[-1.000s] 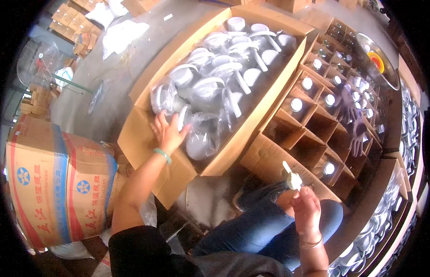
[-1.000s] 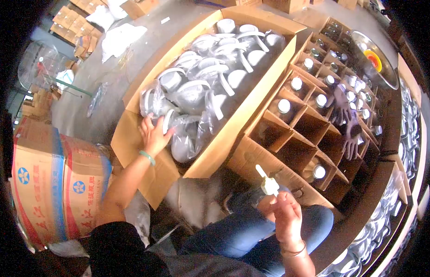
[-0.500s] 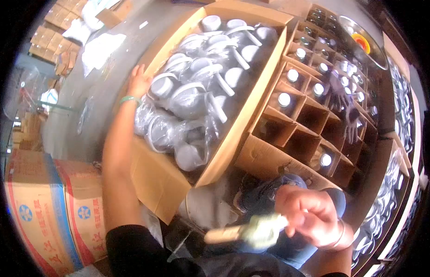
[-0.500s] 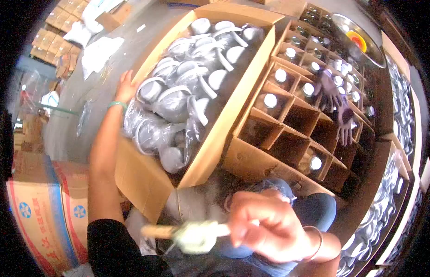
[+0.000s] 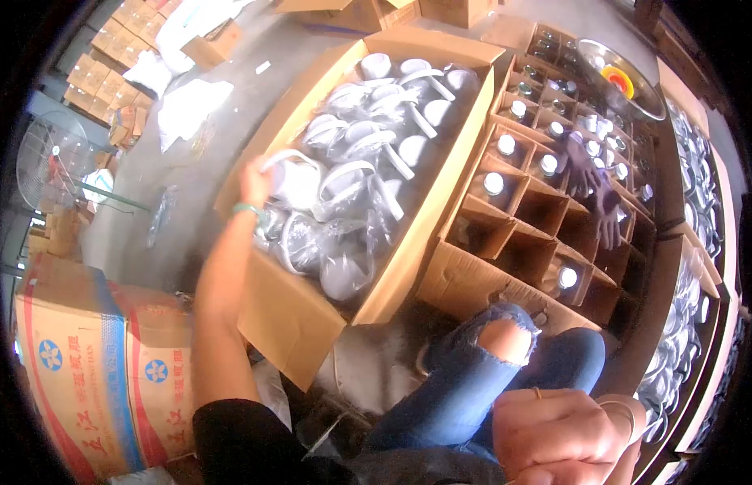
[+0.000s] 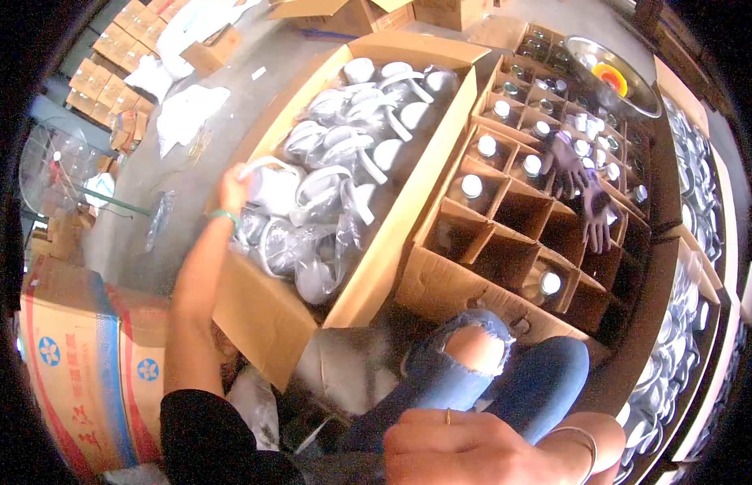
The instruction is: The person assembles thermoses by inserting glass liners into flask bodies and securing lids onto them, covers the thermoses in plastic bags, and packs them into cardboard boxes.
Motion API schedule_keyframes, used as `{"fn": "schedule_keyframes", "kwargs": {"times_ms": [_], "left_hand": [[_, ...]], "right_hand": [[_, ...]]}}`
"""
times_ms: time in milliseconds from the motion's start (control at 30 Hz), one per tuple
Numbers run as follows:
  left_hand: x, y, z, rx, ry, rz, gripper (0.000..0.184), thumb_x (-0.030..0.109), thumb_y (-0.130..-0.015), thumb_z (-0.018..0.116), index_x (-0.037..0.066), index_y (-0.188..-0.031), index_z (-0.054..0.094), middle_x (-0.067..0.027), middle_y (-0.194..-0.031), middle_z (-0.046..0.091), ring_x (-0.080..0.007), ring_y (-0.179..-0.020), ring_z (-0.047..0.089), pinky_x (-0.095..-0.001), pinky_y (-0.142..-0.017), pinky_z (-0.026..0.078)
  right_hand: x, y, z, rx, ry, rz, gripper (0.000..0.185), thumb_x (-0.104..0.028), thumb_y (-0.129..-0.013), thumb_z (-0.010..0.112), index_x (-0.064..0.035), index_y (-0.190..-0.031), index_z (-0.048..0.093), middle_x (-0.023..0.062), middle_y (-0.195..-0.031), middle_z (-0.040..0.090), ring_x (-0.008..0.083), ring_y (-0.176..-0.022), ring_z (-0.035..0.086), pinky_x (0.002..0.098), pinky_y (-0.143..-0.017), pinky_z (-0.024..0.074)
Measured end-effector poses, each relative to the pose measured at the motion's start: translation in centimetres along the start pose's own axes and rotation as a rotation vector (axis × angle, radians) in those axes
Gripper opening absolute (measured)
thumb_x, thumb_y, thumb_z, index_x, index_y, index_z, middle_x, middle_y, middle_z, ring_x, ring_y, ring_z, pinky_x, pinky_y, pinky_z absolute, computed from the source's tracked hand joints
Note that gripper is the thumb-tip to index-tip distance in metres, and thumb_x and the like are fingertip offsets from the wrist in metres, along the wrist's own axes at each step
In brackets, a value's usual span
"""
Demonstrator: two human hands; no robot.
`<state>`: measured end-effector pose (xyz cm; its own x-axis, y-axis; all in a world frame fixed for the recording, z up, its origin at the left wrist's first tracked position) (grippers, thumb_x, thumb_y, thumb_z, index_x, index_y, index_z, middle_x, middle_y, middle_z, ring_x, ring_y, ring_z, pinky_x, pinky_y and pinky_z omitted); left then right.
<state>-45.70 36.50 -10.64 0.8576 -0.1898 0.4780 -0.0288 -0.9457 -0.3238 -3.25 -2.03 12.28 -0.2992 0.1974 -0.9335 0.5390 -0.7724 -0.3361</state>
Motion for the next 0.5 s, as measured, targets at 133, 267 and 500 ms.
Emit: {"fn": "schedule_keyframes", "kwargs": {"times_ms": [133, 267, 500], "left_hand": [[7.1, -5.7, -11.0, 0.102, -0.177, 0.052, 0.019, 0.013, -0.081, 0.070, 0.006, -0.098, 0.072, -0.0163, -0.088, 0.072, -0.0232, -0.083, 0.070, -0.0358, -0.076, 0.052], [17.4, -7.3, -21.4, 0.045, -0.027, 0.206, 0.019, 0.014, -0.079, 0.070, 0.007, -0.097, 0.073, -0.0104, -0.088, 0.073, -0.0157, -0.082, 0.068, -0.0311, -0.076, 0.051], [39.7, 4.0, -31.8, -0.214, 0.004, 0.286, 0.018, 0.016, -0.088, 0.067, 0.006, -0.102, 0.071, 0.0060, -0.077, 0.062, -0.0027, -0.062, 0.049, -0.0203, -0.056, 0.039]], "right_hand": [[-1.0, 1.8, 1.5, 0.219, 0.012, -0.007, 0.054, -0.041, -0.101, 0.036, -0.0024, -0.070, 0.059, 0.0091, -0.069, 0.054, 0.0214, -0.062, 0.052, 0.0333, -0.061, 0.0404], [1.5, 2.6, -0.2, 0.392, 0.028, 0.150, 0.051, -0.042, -0.102, 0.040, -0.0021, -0.077, 0.061, 0.0075, -0.076, 0.056, 0.0178, -0.072, 0.055, 0.0295, -0.066, 0.0404], [6.5, -4.2, 3.3, 0.591, 0.844, -0.312, 0.065, -0.029, -0.077, 0.079, 0.0021, -0.126, 0.049, 0.0180, -0.114, 0.054, 0.0349, -0.109, 0.051, 0.0418, -0.098, 0.0410]]}}
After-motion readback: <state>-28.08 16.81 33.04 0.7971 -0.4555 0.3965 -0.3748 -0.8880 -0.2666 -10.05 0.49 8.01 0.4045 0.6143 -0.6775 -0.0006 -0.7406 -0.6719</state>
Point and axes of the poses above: each hand's wrist, its own y-axis away from the middle knuckle, its own z-axis out of the palm, x = y × z, the point moved 4 cm from there along -y, towards the middle knuckle
